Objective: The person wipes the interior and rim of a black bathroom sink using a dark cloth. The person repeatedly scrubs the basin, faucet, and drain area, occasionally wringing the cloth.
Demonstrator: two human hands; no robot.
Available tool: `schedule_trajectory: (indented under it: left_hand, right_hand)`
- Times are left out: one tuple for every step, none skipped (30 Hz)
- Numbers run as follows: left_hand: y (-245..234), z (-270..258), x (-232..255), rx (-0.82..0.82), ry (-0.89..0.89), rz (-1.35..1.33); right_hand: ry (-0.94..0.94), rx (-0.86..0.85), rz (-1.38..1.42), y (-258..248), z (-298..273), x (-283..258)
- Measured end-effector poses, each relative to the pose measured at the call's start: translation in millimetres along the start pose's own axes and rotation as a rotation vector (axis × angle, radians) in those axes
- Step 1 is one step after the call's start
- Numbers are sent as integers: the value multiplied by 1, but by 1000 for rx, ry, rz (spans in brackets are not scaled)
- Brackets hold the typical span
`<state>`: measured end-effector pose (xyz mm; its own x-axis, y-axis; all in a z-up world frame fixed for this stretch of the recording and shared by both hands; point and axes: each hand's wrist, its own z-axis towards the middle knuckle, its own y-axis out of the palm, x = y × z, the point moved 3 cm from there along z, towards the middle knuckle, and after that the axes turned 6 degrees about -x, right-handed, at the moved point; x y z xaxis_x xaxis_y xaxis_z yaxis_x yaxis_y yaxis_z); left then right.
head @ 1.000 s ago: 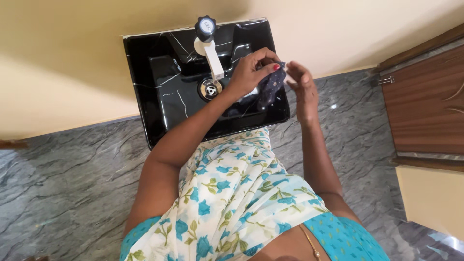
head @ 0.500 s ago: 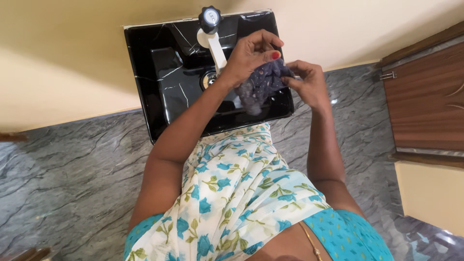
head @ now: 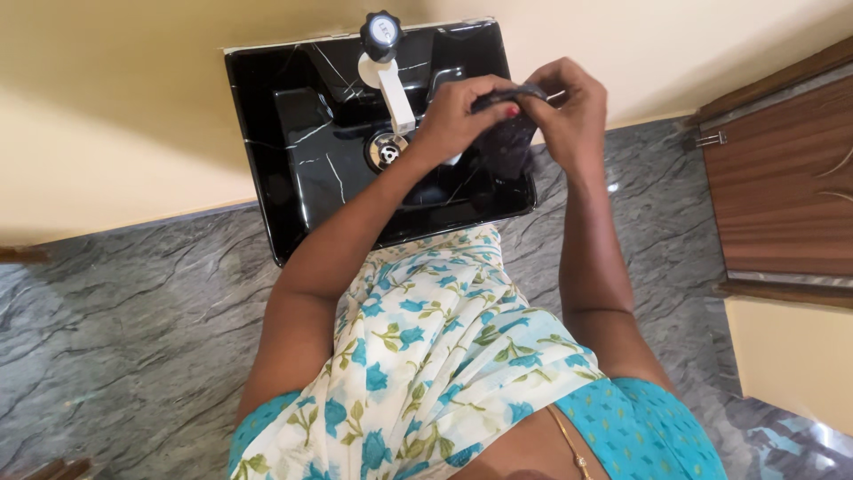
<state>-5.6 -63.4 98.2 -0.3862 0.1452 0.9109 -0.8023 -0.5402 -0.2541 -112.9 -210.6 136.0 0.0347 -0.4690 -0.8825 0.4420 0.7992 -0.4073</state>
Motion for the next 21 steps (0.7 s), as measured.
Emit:
schedule_trajectory:
  left_hand:
    - [-3, 2, 0, 20, 23, -53]
    - [-6, 4, 0, 41, 47, -108]
    - [-7, 4, 1, 28, 74, -76]
    - [-10, 3, 1, 13, 100, -43]
    - [-12, 1, 2, -2, 126, -10]
    - [-13, -1, 2, -23, 128, 162]
    - [-13, -4, 1, -44, 129, 334]
    - [-13, -6, 1, -66, 132, 507]
    - [-14, -7, 1, -24, 127, 552]
    - [-15, -8, 0, 21, 122, 598]
    - [-16, -7, 0, 65, 116, 643]
    - [-17, -7, 0, 109, 138, 604]
    - [-17, -6, 0, 152, 160, 565]
    - [-18, -4, 2, 192, 186, 529]
    - [-18, -2, 0, 180, 112, 378]
    - [-17, -1, -2, 162, 35, 224]
    - [-16, -1, -5, 143, -41, 70]
    - [-17, 0, -5, 129, -40, 82]
    - [-18, 1, -4, 116, -39, 94]
    - [-19, 1, -5, 105, -39, 101]
    - [-20, 0, -7, 79, -52, 25]
  right_hand:
    - [-22, 3, -28, -3, 0, -2]
    - [-45, 6, -56, -8, -2, -3]
    - [-67, 8, -85, -11, -2, -4]
    - [-65, 28, -149, -13, -3, -5]
    - [-64, 48, -213, -15, -4, -6]
    - [-60, 68, -275, -16, -4, -6]
    - [-60, 84, -321, -17, -4, -7]
    - [-61, 100, -368, -17, -4, -10]
    - [-61, 116, -414, -16, -5, -12]
    - [10, 89, -388, -15, -5, -13]
    - [82, 61, -363, -14, -6, -14]
    - [153, 29, -336, -11, -8, -14]
    - [183, -63, -265, -3, -13, -14]
    - [210, -150, -192, 6, -20, -15]
    - [236, -238, -119, 13, -27, -15]
    - [177, -317, -61, 19, -34, -16]
    - [118, -395, -2, 26, -40, -15]
    - [55, -470, 57, 30, -43, -12]
    - [54, -325, 0, 26, -39, -6]
    - [55, -182, -60, 18, -32, 1]
    - [55, -39, -119, 10, -23, 9]
